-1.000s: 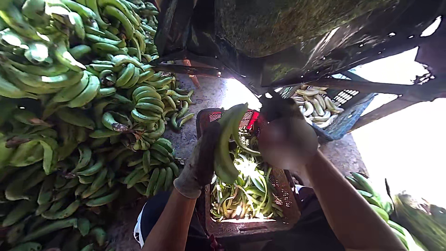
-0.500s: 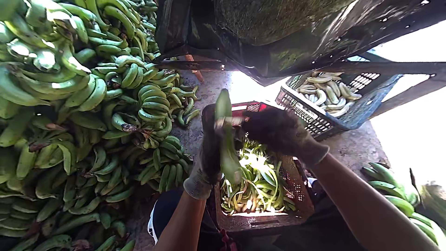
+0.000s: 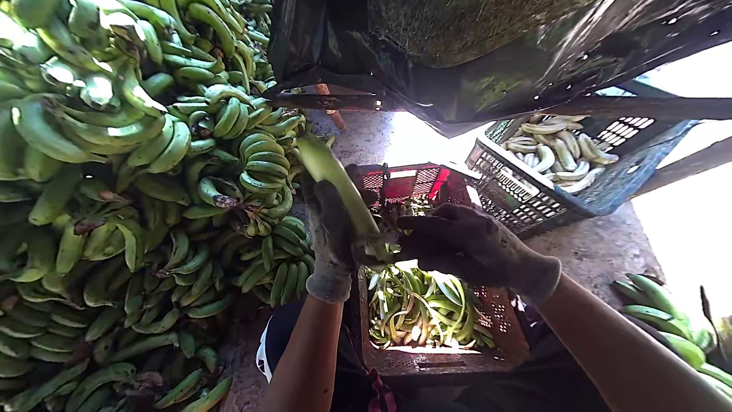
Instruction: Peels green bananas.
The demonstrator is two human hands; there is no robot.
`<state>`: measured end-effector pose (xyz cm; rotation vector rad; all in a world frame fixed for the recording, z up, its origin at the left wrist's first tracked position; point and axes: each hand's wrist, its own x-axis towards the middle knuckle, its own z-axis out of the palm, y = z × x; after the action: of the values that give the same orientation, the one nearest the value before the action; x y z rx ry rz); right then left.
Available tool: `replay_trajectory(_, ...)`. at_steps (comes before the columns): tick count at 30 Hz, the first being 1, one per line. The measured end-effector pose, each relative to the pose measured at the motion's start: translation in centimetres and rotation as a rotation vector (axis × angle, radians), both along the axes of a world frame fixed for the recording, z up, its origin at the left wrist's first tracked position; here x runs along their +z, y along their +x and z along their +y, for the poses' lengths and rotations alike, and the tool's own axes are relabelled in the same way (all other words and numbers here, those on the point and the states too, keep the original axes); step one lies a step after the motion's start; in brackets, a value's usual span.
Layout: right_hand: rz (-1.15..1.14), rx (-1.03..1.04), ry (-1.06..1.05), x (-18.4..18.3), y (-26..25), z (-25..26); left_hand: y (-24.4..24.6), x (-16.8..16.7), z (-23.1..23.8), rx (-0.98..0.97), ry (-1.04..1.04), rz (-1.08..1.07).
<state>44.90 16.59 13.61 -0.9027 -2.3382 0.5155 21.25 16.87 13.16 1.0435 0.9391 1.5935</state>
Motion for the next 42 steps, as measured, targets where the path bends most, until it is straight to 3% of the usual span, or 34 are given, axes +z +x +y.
replay_trajectory(3,0.101,-0.121,0.092,1.1,0.8,2.5,0.3,0.3,-1.8,-0.473,-0.126,-0.131)
replay_trajectory(6,0.071,-0.362,0.172,2.2,3.0,5.3,0.8,1.0,-2.7,-0.669,-0.307,0.111)
replay_trajectory(8,0.055,-0.417,0.103,2.2,3.4,5.3,1.1,1.3,-2.6,-0.631,-0.315,0.102)
replay_trajectory(11,0.148,-0.207,0.017,0.9,1.1,2.6,-0.2,0.2,-1.2,-0.468,-0.154,-0.063)
replay_trajectory(15,0.011,-0.010,0.037,-0.4,-1.2,-0.3,-1.1,-1.0,0.6,-0.134,-0.025,-0.192)
replay_trajectory(18,-0.005,-0.015,0.102,-0.9,-1.5,-0.4,-0.6,-0.6,1.2,0.062,0.041,-0.246)
replay_trajectory(20,-0.006,-0.039,0.137,-0.8,-1.3,0.1,-0.5,-0.5,1.4,0.075,0.109,-0.241)
replay_trajectory(23,0.039,-0.078,0.116,-0.3,-0.5,2.2,-0.1,-0.5,0.2,-0.135,0.052,-0.175)
replay_trajectory(27,0.118,-0.197,-0.007,0.9,2.0,6.1,1.0,1.4,-1.8,-0.697,-0.247,0.111)
replay_trajectory(29,0.140,-0.259,-0.050,1.1,2.5,6.6,1.9,1.7,-1.7,-0.764,-0.346,0.213)
replay_trajectory(32,0.174,-0.190,-0.060,0.0,0.9,4.0,1.5,-1.0,-0.4,-0.428,-0.188,0.082)
replay_trajectory(34,0.062,-0.165,0.029,-1.1,-0.5,1.5,0.3,-2.7,0.8,-0.143,-0.064,0.029)
replay_trajectory(36,0.007,-0.148,0.160,-2.0,-1.8,0.4,0.1,-2.2,1.7,0.026,-0.007,-0.172)
replay_trajectory(39,0.011,-0.197,0.174,-1.6,-2.2,0.7,0.4,-0.8,2.1,0.009,0.053,-0.370)
replay_trajectory(42,0.077,-0.210,0.004,0.0,-0.7,2.4,0.9,-1.0,0.6,-0.145,0.025,-0.128)
